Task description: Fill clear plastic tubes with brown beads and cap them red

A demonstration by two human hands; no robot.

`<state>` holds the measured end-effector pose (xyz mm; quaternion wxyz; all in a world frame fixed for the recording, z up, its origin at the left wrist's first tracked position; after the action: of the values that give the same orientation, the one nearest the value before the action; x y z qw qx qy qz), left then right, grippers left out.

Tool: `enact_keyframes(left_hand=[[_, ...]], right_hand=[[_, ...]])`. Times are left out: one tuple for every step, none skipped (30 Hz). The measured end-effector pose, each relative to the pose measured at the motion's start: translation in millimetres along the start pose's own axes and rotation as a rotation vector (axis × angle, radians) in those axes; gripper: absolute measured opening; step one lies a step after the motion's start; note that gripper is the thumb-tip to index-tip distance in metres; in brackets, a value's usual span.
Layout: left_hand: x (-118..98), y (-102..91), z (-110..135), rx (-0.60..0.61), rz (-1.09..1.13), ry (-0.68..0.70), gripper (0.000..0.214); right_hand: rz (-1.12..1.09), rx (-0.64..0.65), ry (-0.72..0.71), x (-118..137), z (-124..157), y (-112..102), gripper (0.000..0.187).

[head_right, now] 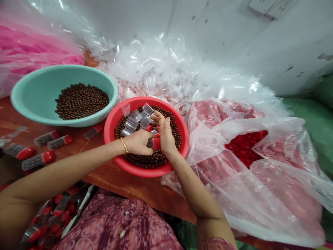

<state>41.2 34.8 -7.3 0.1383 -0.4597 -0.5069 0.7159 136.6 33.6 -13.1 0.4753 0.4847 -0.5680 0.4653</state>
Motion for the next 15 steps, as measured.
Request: enact_keyframes(left_hand=[[-1,1.0,0,0.008,-0.029,0.001,0.017],[-2,2.3,0,0.017,-0.056,0.005,0.018],[-4,3.6,1,0.025,-0.082,0.011,0.021],[-4,4.9,1,0.031,-0.108,0.016,0.025],[-5,6.0,1,0.032,-0.133,0.02,0.028],[-4,7.0,2,0.032,-0.157,0.02,0.031],[-4,7.8,2,0.028,-0.178,0.016,0.033],[-3,8.4,1,0.023,-0.198,0.01,0.034],[-3,8.5,0,0.016,-0.218,0.007,0.034],[-3,7.9,-1,0.005,-0.233,0.007,0.032],[-4,5.9,-1,-0.012,-0.239,0.01,0.03],[-5,2.3,-1,-0.037,-0.233,0.016,0.027],[-7,-3.5,1,-0.074,-0.215,0.022,0.024],[-9,-11.8,5,-0.126,-0.191,0.021,0.021],[-9,-22.2,13,-0.192,-0.167,0.011,0.019]], right_hand=[[-0.012,0.044,0.056,-4,-2,4,0.071],[-0.024,0.078,0.104,-7,-3,7,0.073],[-0.037,0.107,0.143,-10,-3,9,0.074],[-0.048,0.126,0.168,-12,-2,11,0.075],[-0.051,0.142,0.173,-13,0,13,0.076],[-0.045,0.151,0.159,-12,1,14,0.078],[-0.036,0.153,0.133,-11,2,15,0.08],[-0.03,0.14,0.104,-9,2,15,0.082],[-0.037,0.123,0.092,-7,2,15,0.084],[-0.068,0.117,0.111,-7,1,16,0.086],[-0.124,0.127,0.154,-7,0,16,0.088],[-0.192,0.147,0.197,-7,-1,17,0.089],[-0.257,0.168,0.221,-5,-3,17,0.091],[-0.296,0.183,0.218,-2,-5,16,0.091],[-0.293,0.187,0.19,1,-8,12,0.089]])
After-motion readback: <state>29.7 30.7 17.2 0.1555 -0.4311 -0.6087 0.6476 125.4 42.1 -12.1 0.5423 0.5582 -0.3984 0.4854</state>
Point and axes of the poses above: each hand's wrist, its own z-axis away from the middle knuckle, its own y-axis out of the palm, x = y × z, the point moved 5 cm from there along -z, towards the middle knuckle, and after that the axes turned 9 degrees about -z, right-handed, at the moved point
